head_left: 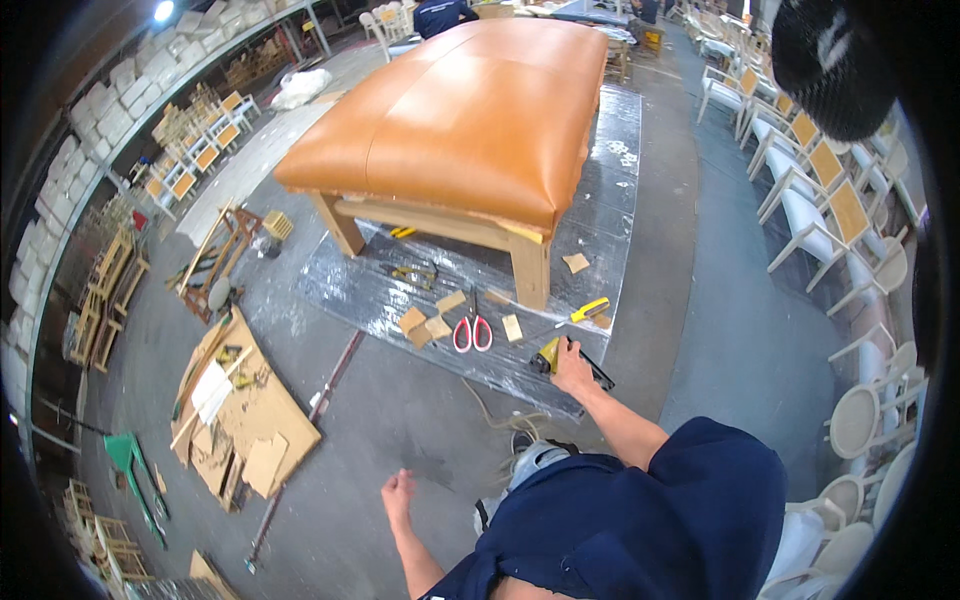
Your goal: The person uses a pneumatic staple gun to attach tan leather to the underside of a wooden chair seat. They then use a yellow-handled screwdriver to tuck and secure the leather edges into the wooden frame, working around the perimeter of the seat.
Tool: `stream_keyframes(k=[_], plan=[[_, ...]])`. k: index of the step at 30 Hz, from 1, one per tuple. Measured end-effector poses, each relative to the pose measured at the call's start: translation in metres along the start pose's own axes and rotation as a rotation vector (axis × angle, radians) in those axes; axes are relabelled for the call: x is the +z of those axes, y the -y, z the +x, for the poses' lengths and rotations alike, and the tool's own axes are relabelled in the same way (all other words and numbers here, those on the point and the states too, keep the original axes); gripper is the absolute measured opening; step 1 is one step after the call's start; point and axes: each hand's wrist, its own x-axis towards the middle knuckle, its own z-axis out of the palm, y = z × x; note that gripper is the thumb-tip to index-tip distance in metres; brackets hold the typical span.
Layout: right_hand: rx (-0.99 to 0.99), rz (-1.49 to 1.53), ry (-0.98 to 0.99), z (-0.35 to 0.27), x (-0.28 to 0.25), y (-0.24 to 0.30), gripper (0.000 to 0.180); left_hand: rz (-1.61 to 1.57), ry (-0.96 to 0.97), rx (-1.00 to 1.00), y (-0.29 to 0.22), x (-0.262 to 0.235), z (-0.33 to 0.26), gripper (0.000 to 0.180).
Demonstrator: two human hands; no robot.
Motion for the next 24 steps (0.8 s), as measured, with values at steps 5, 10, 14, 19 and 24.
stream_keyframes(k=[5, 10, 14, 19, 24], plan=[[0.068, -0.071, -0.041, 0.014, 0.006, 0.009, 0.1, 0.091, 0.094, 0.335, -0.151, 0.011, 0.119, 0.04], [0.107, 0.09, -0.163, 0.017, -0.009, 0.012, 0.09, 0.037, 0.258, 0.779, -0.347, 0.079, 0.187, 0.035], [0.18, 0.531, -0.551, 0.023, -0.052, 0.025, 0.07, 0.072, 0.373, 1.004, -0.485, 0.137, 0.175, 0.033], [-0.038, 1.132, -0.802, 0.018, -0.17, 0.097, 0.06, 0.283, 0.482, 1.532, -0.602, 0.217, 0.182, 0.031], [-0.243, 1.145, -0.594, 0.05, -0.207, 0.119, 0.069, 0.647, 0.325, 1.765, -0.628, 0.285, 0.2, 0.043]])
